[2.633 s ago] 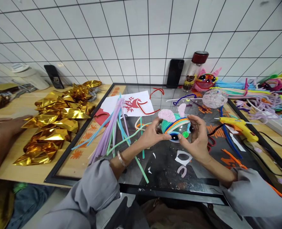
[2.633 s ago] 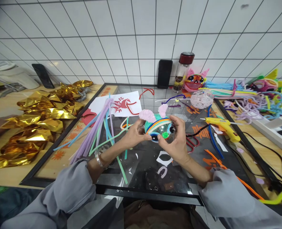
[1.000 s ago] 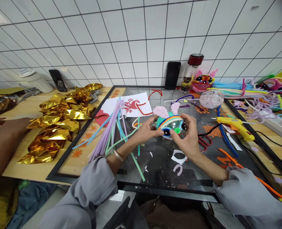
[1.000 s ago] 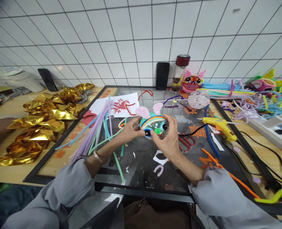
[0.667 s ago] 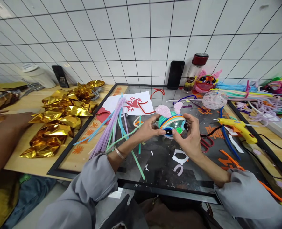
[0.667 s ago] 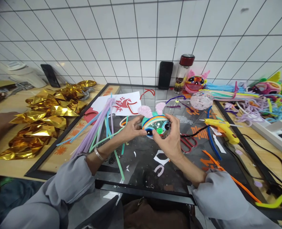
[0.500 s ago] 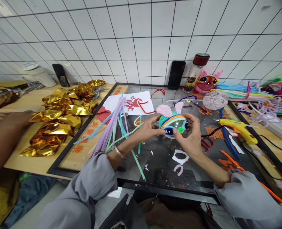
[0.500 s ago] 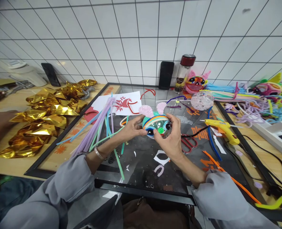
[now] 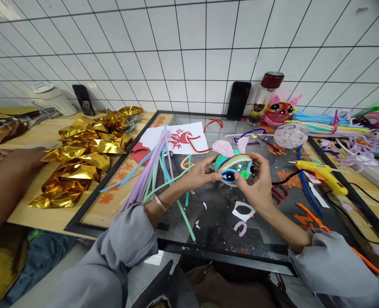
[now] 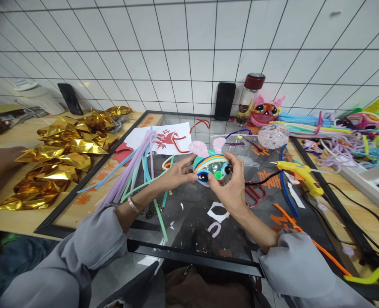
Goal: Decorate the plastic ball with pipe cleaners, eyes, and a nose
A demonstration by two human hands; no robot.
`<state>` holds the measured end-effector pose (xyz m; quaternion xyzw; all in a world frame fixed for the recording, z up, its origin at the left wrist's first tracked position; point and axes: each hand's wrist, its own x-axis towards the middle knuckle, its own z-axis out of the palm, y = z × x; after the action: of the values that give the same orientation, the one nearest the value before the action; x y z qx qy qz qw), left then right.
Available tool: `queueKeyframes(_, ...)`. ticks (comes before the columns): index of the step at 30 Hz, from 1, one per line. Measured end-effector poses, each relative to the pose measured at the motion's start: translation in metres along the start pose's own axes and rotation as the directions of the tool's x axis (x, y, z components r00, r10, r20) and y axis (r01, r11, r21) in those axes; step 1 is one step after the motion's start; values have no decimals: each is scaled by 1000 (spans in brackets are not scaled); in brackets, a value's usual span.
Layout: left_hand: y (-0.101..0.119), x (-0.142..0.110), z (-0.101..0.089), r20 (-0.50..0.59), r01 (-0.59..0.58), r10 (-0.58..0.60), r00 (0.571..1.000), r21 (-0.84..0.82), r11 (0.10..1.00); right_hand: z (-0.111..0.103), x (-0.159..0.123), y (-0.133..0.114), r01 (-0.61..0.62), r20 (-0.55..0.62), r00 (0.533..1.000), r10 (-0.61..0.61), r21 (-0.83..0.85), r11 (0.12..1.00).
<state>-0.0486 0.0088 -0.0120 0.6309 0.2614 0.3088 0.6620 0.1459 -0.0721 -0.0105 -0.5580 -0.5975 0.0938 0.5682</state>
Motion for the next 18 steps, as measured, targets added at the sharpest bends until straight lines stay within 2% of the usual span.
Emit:
queueKeyframes(7, 4, -1, 2, 0, 11, -11, 1000, 14, 1000, 0, 0, 0, -6, -2, 1000, 6, 14, 1000)
queueKeyframes(18, -6, 3, -3, 8, -25, 25, 1000, 36, 999, 0, 2, 6, -2, 14, 1000, 2, 22, 1000)
